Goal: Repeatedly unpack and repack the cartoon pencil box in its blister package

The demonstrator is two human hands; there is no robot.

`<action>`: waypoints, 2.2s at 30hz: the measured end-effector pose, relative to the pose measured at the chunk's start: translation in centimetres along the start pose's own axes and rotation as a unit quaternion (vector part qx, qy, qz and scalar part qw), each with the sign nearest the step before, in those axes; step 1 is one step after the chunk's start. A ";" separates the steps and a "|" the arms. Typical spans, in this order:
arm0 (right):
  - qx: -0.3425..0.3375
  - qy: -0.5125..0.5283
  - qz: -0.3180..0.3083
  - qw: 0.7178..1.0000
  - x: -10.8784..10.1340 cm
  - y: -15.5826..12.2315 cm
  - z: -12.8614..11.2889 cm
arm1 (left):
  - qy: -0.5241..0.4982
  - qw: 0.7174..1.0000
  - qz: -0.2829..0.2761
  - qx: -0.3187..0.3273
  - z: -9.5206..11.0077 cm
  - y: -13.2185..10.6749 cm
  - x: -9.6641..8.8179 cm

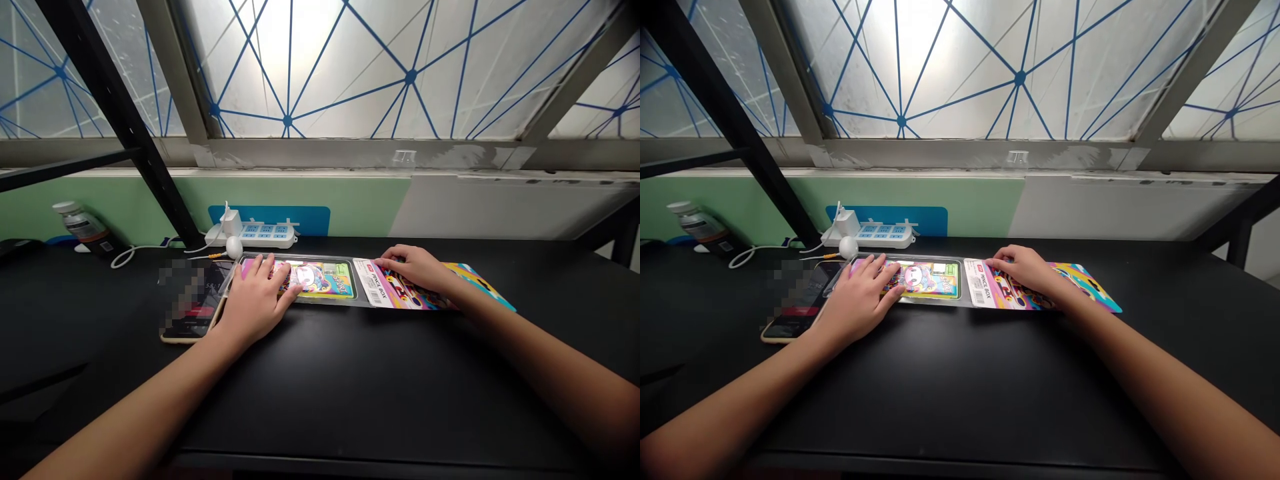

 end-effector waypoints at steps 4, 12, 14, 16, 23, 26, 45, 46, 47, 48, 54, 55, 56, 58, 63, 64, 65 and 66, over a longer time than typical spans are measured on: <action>-0.013 -0.001 0.021 1.000 -0.9 -0.1 0.4 | -0.028 1.000 -0.004 -0.002 0.1 0.1 -0.1; -0.003 -0.001 0.045 0.999 -1.1 -0.8 -0.3 | -0.035 0.999 -0.010 -0.003 0.2 0.3 0.0; 0.000 -0.002 0.041 0.999 -0.6 -0.9 -1.0 | -0.021 1.000 -0.013 -0.001 0.8 0.2 0.0; 0.000 -0.005 0.038 0.999 0.0 -0.9 -1.8 | -0.005 1.000 -0.016 0.008 1.8 0.1 0.0; -0.011 -0.016 0.030 0.999 1.0 -1.2 -3.5 | -0.005 0.996 -0.026 0.088 6.5 0.6 -1.5; -0.020 -0.020 0.016 0.999 1.1 -1.4 -3.4 | -0.105 0.988 -0.019 0.116 6.0 1.3 -2.5; -0.105 -0.053 -0.073 0.990 1.7 -0.4 -7.0 | -0.553 0.832 0.055 0.003 1.2 0.9 -2.4; -0.117 -0.059 -0.078 0.988 2.4 0.1 -8.3 | -0.571 0.819 0.065 0.000 1.0 0.9 -2.4; -0.129 -0.063 -0.081 0.986 3.1 0.6 -9.8 | -0.585 0.807 0.075 -0.005 0.8 0.9 -2.4; -0.139 -0.067 -0.084 0.984 3.8 1.1 -11.3 | -0.598 0.797 0.085 -0.009 0.6 0.9 -2.4; -0.191 -0.095 -0.100 0.972 7.5 3.7 -18.7 | -0.691 0.712 0.122 -0.024 -0.1 1.4 -1.8; -0.196 -0.099 -0.096 0.971 7.7 3.7 -19.3 | -0.700 0.704 0.121 -0.031 -0.2 1.6 -1.5; -0.200 -0.102 -0.089 0.970 7.6 3.6 -19.5 | -0.701 0.702 0.122 -0.039 -0.4 1.7 -1.4; -0.199 -0.104 -0.072 0.972 7.0 2.9 -18.9 | -0.683 0.716 0.131 -0.059 -0.9 1.8 -1.2; -0.134 -0.064 -0.006 0.989 2.8 0.1 -10.4 | -0.666 0.726 0.122 -0.118 -2.1 2.1 -0.8; -0.118 -0.043 0.010 0.992 1.8 -0.4 -8.0 | -0.682 0.710 0.118 -0.125 -2.2 2.2 -0.7; -0.092 -0.013 0.029 0.995 0.9 -0.9 -5.6 | -0.702 0.691 0.115 -0.129 -2.2 2.3 -0.5; -0.059 0.025 0.048 0.997 0.2 -1.3 -3.4 | -0.722 0.670 0.113 -0.130 -2.1 2.4 -0.3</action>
Point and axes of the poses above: each hand's wrist, its own y-axis towards the middle knuckle, its own x-axis out of the palm, z = x × y, the point moved 6 cm from there along y, towards the middle knuckle, and after that the axes turned 9 degrees about -z, right-handed, at the moved point
